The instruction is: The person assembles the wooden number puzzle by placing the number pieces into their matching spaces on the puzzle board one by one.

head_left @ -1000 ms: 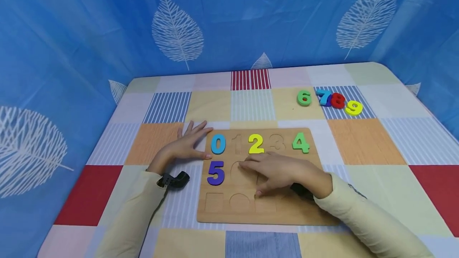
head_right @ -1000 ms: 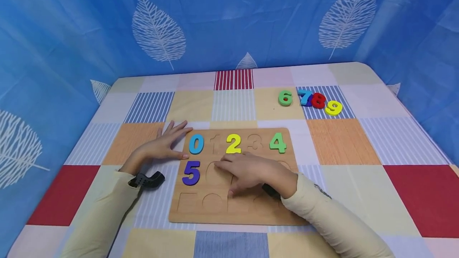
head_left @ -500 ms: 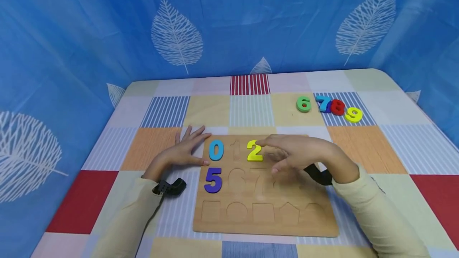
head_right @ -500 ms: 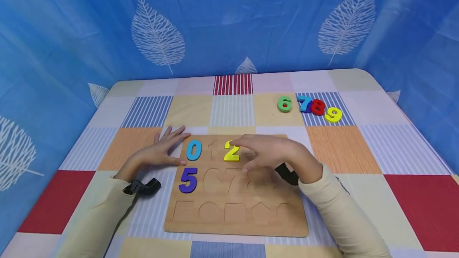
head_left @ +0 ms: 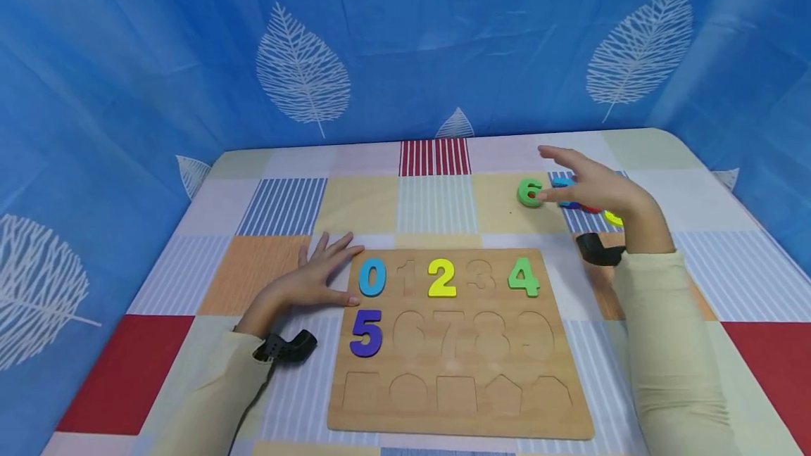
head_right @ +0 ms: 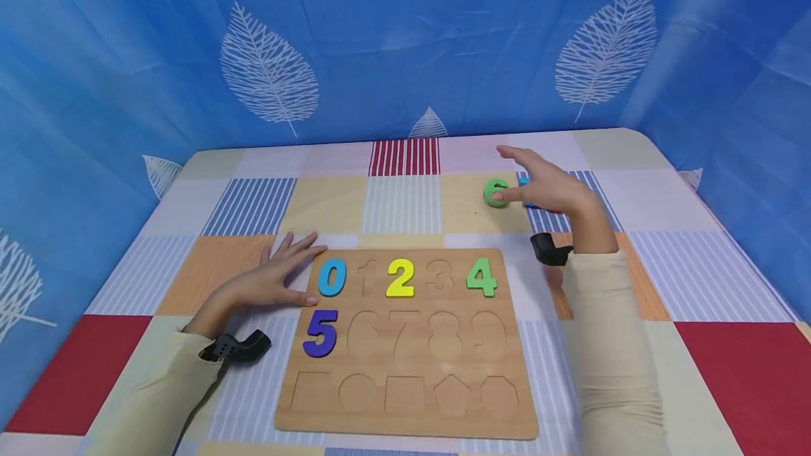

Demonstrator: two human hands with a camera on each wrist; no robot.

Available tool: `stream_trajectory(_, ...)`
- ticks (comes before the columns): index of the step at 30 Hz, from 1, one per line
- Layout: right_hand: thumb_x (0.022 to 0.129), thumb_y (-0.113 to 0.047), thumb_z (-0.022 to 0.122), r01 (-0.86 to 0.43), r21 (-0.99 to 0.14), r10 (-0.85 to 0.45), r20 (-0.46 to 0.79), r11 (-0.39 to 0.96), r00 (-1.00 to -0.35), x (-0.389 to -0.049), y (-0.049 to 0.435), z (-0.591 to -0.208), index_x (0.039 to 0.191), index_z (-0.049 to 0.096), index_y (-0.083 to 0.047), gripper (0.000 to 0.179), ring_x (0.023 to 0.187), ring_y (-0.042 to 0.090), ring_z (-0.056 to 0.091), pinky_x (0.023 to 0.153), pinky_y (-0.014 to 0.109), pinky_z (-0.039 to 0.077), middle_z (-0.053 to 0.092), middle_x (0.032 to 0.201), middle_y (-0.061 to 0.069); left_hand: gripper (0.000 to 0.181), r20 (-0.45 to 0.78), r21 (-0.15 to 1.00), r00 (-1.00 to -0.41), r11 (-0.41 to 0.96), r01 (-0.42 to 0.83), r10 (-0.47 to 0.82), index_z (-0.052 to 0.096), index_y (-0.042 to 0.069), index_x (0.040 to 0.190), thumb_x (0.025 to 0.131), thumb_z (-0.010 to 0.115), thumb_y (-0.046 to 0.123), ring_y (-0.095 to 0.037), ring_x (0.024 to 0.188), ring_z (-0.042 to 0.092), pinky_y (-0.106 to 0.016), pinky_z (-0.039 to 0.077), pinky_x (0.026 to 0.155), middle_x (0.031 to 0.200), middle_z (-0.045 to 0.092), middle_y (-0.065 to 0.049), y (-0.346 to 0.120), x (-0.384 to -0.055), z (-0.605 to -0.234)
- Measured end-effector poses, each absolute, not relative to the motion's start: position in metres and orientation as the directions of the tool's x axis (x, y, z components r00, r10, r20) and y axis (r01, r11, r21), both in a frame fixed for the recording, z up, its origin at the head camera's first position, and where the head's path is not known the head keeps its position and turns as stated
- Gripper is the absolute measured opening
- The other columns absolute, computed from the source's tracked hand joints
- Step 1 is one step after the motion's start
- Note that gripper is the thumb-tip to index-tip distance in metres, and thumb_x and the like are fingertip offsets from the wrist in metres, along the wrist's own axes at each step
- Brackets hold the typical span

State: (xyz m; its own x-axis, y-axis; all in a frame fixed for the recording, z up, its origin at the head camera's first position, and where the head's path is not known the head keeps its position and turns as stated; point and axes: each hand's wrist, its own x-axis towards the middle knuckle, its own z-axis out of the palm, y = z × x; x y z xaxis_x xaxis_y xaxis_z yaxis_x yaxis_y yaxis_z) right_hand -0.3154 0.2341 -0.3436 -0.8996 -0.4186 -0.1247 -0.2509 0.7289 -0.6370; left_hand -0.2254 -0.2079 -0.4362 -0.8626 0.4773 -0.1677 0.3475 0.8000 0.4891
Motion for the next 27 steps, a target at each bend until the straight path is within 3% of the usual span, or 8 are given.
stream_trajectory(5,0.083,-0.036,0.064,-0.15,-0.65,-0.305,-0.133,0.745,-0.943,-0.331,0.26,-0.358,0.148,0.001,-0.013,0.093,0.139,0.04,0.003,0.103,0.066,0.016,0.003,0.154,0.016,0.089,-0.175,0.489,-0.866,0.804,0.337,0.469,0.026,0.025,0.144,0.072,0.069,0.053,-0.041,0.137,-0.015,-0.067,-0.018,0.099,0.155,0.004,-0.007,-0.208,-0.223,-0.436)
stream_trajectory(12,0.084,-0.034,0.064,-0.102,-0.65,-0.25,-0.138,0.753,-0.958,-0.341,0.275,-0.37,0.147,-0.005,-0.012,0.096,0.138,0.042,-0.002,0.102,0.068,0.012,-0.004,0.153,0.018,0.089,-0.178,0.497,-0.865,0.802,0.332,0.468,0.025,0.025,0.144,0.072,0.069,0.053,-0.04,0.137,-0.017,-0.066,-0.018,0.099,0.155,0.003,-0.007,-0.207,-0.225,-0.434)
stream_trajectory(27,0.081,-0.031,0.068,-0.039,-0.547,-0.228,-0.283,0.836,-0.932,-0.352,0.275,-0.399,0.146,-0.005,-0.004,0.101,0.134,0.049,0.003,0.102,0.066,0.014,0.0,0.148,0.03,0.088,-0.178,0.491,-0.862,0.802,0.34,0.474,0.025,0.025,0.144,0.072,0.069,0.053,-0.04,0.137,-0.016,-0.067,-0.018,0.099,0.155,0.003,-0.006,-0.207,-0.227,-0.438)
